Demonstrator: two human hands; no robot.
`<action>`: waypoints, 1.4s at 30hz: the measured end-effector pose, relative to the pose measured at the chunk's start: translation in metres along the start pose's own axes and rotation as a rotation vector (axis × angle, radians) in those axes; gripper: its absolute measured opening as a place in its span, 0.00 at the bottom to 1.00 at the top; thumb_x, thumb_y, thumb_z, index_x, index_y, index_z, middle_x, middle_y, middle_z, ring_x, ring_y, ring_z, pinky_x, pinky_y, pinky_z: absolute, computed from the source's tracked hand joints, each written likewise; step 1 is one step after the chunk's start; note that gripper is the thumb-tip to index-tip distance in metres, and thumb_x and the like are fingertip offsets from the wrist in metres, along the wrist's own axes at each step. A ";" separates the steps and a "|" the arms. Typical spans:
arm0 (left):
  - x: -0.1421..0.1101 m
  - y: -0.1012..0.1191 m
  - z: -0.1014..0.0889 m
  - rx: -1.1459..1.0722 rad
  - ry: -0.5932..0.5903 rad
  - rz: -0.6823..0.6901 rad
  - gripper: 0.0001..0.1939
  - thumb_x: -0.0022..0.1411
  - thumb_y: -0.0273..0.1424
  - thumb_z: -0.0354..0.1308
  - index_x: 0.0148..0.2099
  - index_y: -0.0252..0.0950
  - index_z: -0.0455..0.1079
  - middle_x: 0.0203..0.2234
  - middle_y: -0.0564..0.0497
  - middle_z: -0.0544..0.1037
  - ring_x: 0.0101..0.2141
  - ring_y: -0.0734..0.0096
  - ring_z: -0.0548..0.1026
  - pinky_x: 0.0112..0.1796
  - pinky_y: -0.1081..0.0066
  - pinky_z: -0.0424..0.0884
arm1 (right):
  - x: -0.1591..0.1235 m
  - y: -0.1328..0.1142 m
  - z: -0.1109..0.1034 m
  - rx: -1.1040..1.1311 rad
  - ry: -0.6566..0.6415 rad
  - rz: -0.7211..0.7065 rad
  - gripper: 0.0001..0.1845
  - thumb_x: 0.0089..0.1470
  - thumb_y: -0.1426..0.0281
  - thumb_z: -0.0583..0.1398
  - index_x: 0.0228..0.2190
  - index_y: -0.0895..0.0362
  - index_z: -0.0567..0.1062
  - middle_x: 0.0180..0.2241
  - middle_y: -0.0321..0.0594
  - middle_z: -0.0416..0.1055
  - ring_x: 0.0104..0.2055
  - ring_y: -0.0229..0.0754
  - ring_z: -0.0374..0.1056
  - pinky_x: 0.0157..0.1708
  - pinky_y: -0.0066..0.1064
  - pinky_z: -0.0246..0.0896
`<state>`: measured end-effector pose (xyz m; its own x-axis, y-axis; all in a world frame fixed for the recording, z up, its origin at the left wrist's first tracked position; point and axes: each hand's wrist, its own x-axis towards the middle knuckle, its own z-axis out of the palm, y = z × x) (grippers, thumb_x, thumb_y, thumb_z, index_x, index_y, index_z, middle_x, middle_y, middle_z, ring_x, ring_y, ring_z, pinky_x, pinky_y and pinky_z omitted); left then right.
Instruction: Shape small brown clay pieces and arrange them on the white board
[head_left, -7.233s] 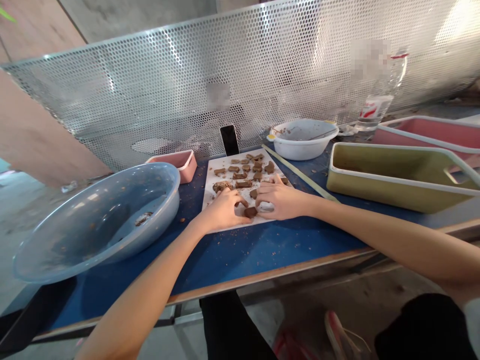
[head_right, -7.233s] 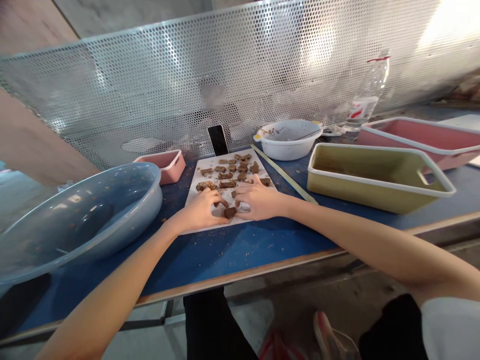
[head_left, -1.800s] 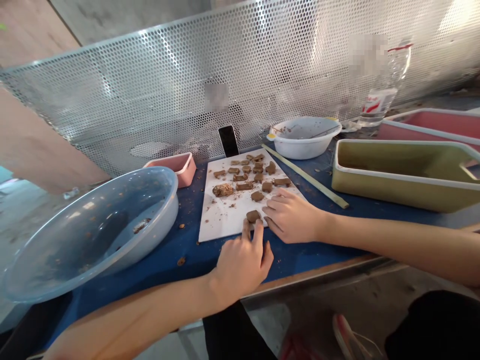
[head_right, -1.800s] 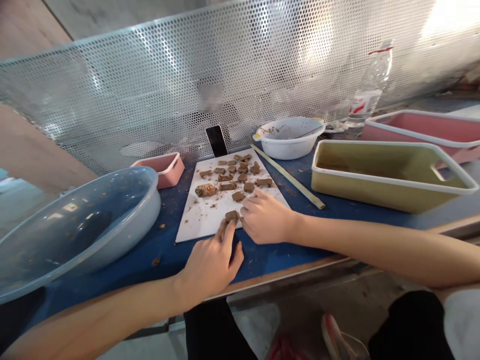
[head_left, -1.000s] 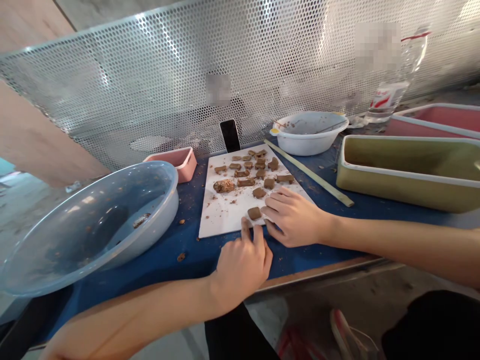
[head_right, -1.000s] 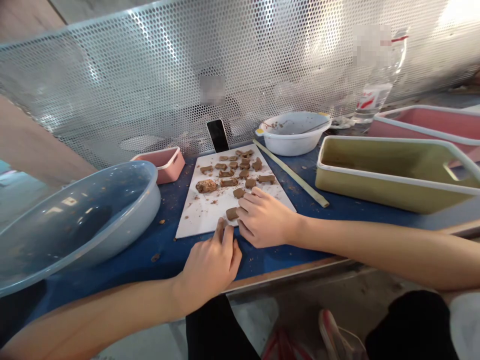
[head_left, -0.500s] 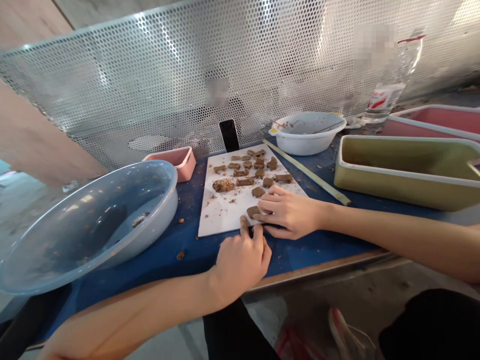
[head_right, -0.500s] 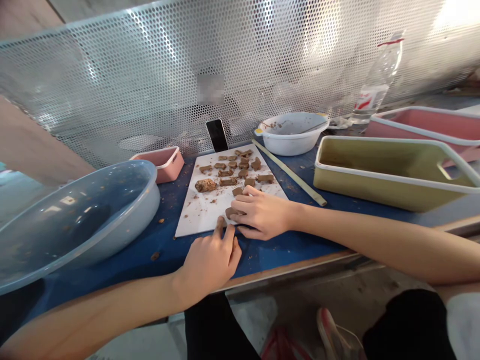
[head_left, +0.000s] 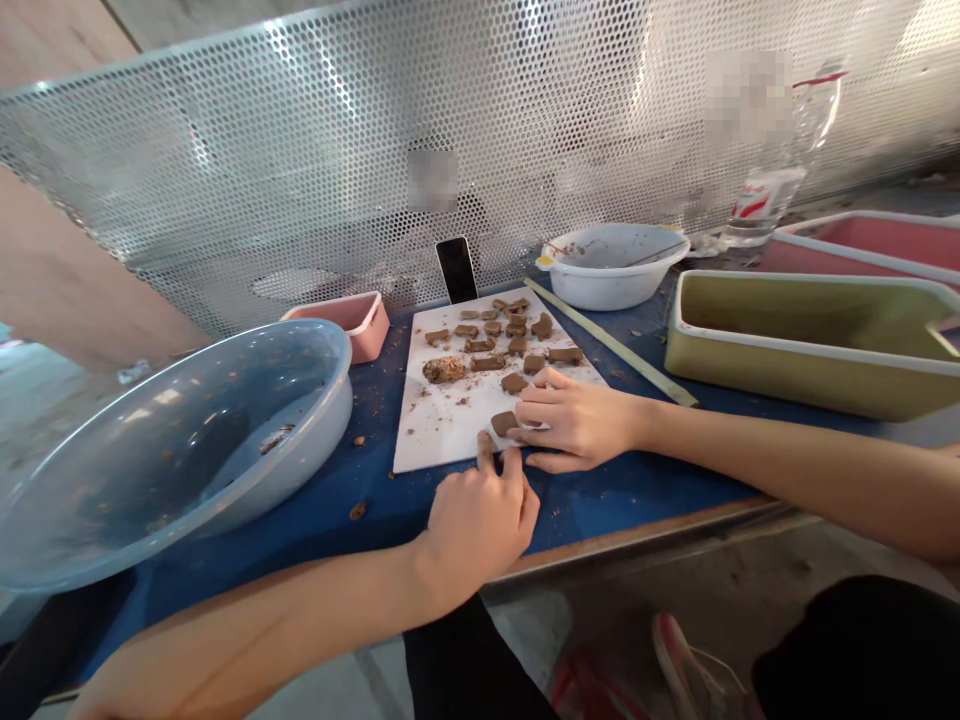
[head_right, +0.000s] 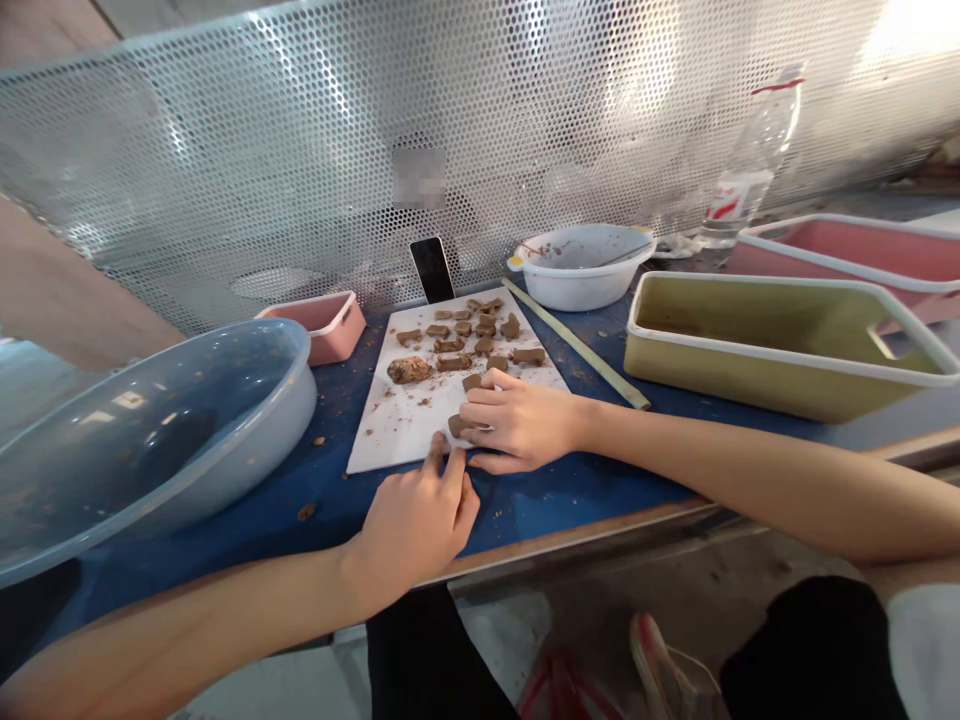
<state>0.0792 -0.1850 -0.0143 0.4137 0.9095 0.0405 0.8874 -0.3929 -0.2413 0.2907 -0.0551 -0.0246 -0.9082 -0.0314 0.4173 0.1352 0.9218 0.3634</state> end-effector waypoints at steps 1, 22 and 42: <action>0.000 0.000 0.000 -0.002 0.000 0.001 0.27 0.79 0.32 0.50 0.72 0.28 0.75 0.66 0.20 0.77 0.35 0.45 0.90 0.31 0.56 0.87 | -0.001 0.000 0.000 -0.007 0.002 -0.003 0.26 0.81 0.56 0.52 0.56 0.60 0.81 0.41 0.43 0.73 0.44 0.48 0.66 0.50 0.44 0.50; -0.001 0.000 0.000 -0.004 0.021 -0.014 0.26 0.78 0.33 0.51 0.70 0.29 0.77 0.62 0.22 0.81 0.34 0.48 0.90 0.32 0.58 0.86 | -0.005 0.007 -0.002 -0.168 -0.014 -0.088 0.29 0.80 0.49 0.54 0.62 0.56 0.79 0.49 0.46 0.77 0.50 0.51 0.67 0.51 0.45 0.51; -0.001 -0.001 -0.001 -0.009 0.002 0.000 0.26 0.79 0.32 0.51 0.71 0.28 0.75 0.66 0.20 0.77 0.35 0.46 0.90 0.32 0.57 0.86 | -0.008 0.011 0.010 0.096 0.003 0.171 0.34 0.83 0.49 0.45 0.55 0.54 0.84 0.47 0.46 0.73 0.51 0.51 0.62 0.54 0.47 0.47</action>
<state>0.0779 -0.1851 -0.0134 0.4144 0.9091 0.0428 0.8892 -0.3944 -0.2321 0.2954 -0.0407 -0.0318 -0.8743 0.1277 0.4683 0.2487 0.9464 0.2060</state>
